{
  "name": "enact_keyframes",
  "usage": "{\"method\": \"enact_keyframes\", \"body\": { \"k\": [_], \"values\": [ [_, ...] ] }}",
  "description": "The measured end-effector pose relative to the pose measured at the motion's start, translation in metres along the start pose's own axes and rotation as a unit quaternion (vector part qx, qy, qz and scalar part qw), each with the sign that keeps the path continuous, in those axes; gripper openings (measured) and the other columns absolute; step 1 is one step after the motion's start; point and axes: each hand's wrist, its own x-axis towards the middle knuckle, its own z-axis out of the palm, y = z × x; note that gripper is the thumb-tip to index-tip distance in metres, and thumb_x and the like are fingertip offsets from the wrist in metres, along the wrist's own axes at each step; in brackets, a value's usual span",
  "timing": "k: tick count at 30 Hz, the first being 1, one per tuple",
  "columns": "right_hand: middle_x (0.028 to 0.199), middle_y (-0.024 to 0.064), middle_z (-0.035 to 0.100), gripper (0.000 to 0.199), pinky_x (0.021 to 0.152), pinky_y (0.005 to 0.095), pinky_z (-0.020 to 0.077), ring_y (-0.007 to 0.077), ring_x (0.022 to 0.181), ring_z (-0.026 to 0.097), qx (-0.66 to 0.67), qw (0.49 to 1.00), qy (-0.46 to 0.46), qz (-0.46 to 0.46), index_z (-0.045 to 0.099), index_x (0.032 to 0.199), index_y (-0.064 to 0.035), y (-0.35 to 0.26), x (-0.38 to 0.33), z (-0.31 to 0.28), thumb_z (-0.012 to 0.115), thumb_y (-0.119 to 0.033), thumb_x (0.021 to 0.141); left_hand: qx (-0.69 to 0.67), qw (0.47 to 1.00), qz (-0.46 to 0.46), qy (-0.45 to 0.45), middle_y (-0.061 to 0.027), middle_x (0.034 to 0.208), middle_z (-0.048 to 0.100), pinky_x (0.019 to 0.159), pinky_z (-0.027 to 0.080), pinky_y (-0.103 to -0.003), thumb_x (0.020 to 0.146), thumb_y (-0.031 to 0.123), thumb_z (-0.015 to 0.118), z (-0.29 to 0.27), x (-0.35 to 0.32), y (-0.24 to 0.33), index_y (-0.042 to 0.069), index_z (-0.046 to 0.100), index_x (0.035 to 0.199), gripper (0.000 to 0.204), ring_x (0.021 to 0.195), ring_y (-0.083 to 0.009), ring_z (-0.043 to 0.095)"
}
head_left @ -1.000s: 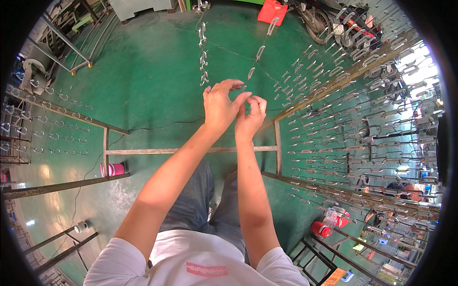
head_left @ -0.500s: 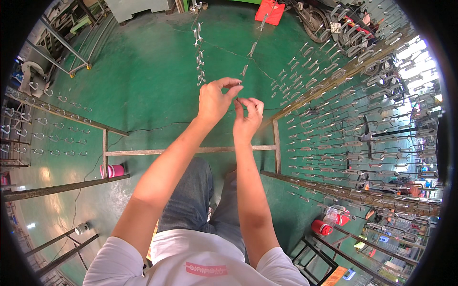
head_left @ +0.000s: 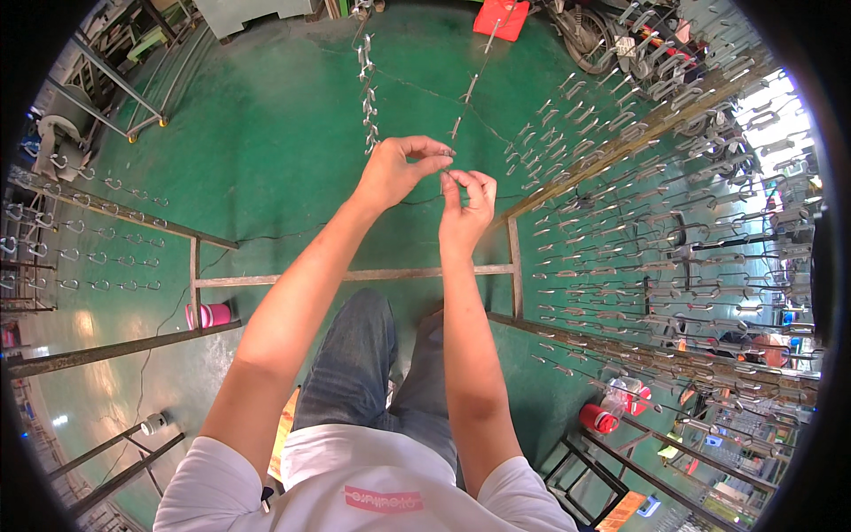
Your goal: The person repeatedly picks up small metal hooks and links them together by hand, then hangs the assembled chains onto a metal rack. The process is continuous and repetitive, with the person working steadily to build and hang multiple chains.
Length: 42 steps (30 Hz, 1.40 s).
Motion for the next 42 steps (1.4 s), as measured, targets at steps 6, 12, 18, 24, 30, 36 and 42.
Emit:
{"method": "enact_keyframes", "body": {
  "k": [6,12,18,24,30,36,42],
  "values": [
    [0.088,0.0065,0.054,0.01,0.073,0.0314,0.0446,0.0202,0.085,0.055,-0.042,0.999,-0.016,0.004,0.068,0.086,-0.0066,-0.005,0.0,-0.001,0.074,-0.01,0.079,-0.027,1.0,0.012,-0.001,-0.0056,0.096,0.071,0.083,0.049,-0.028,0.084,0.015,0.069,-0.002,-0.001,0.0,0.002,0.071,0.099,0.02,0.091,-0.0126,0.064],
    [0.086,0.0044,0.056,0.011,0.07,0.0339,0.0412,0.0216,0.081,0.056,-0.024,1.0,0.009,-0.013,0.069,0.084,-0.0117,-0.003,0.004,0.0,0.076,-0.013,0.075,-0.017,1.0,-0.002,0.008,-0.0056,0.096,0.071,0.083,0.049,-0.028,0.085,0.015,0.069,-0.004,-0.001,0.001,0.002,0.071,0.099,0.02,0.091,-0.0128,0.064],
    [0.088,0.0069,0.054,0.011,0.074,0.0325,0.0446,0.0211,0.087,0.055,-0.042,0.999,-0.014,-0.001,0.069,0.084,-0.0073,-0.003,0.003,0.001,0.076,-0.011,0.077,-0.018,1.0,-0.012,0.009,-0.005,0.096,0.071,0.084,0.049,-0.029,0.084,0.015,0.07,-0.004,-0.001,0.002,0.003,0.071,0.099,0.019,0.091,-0.0124,0.064],
    [0.087,0.0067,0.056,0.012,0.068,0.0344,0.0443,0.0228,0.082,0.057,-0.017,1.0,-0.019,-0.014,0.069,0.083,-0.0088,-0.001,0.004,0.003,0.077,-0.01,0.073,-0.022,0.999,0.02,0.024,-0.0054,0.1,0.07,0.086,0.049,-0.03,0.084,0.014,0.069,-0.001,-0.001,-0.008,0.004,0.069,0.105,0.024,0.093,-0.0143,0.064],
    [0.087,0.0084,0.056,0.014,0.069,0.0343,0.0458,0.0231,0.081,0.058,-0.018,0.999,-0.025,-0.02,0.07,0.083,-0.0076,0.003,0.008,0.004,0.078,-0.011,0.073,0.019,0.999,-0.028,0.038,-0.0092,0.104,0.069,0.082,0.052,-0.033,0.078,0.012,0.073,0.009,-0.022,-0.034,0.007,0.066,0.112,0.035,0.091,-0.0168,0.067],
    [0.088,0.0085,0.056,0.013,0.07,0.0345,0.046,0.023,0.082,0.058,-0.015,0.999,-0.029,-0.007,0.07,0.082,-0.0077,0.001,0.008,0.005,0.078,-0.012,0.073,0.06,0.992,-0.069,0.083,-0.0101,0.089,0.072,0.076,0.052,-0.031,0.08,0.015,0.071,0.031,-0.027,-0.04,0.004,0.07,0.101,0.023,0.083,-0.0192,0.069],
    [0.088,0.0071,0.056,0.019,0.073,0.0318,0.0461,0.02,0.079,0.056,-0.013,0.999,-0.037,0.017,0.068,0.093,-0.0086,0.01,0.002,-0.002,0.076,-0.01,0.076,0.079,0.985,-0.015,0.153,-0.0111,0.084,0.072,0.07,0.052,-0.031,0.081,0.018,0.071,0.047,-0.012,-0.052,0.005,0.072,0.095,0.019,0.076,-0.0209,0.07]
  ]
}}
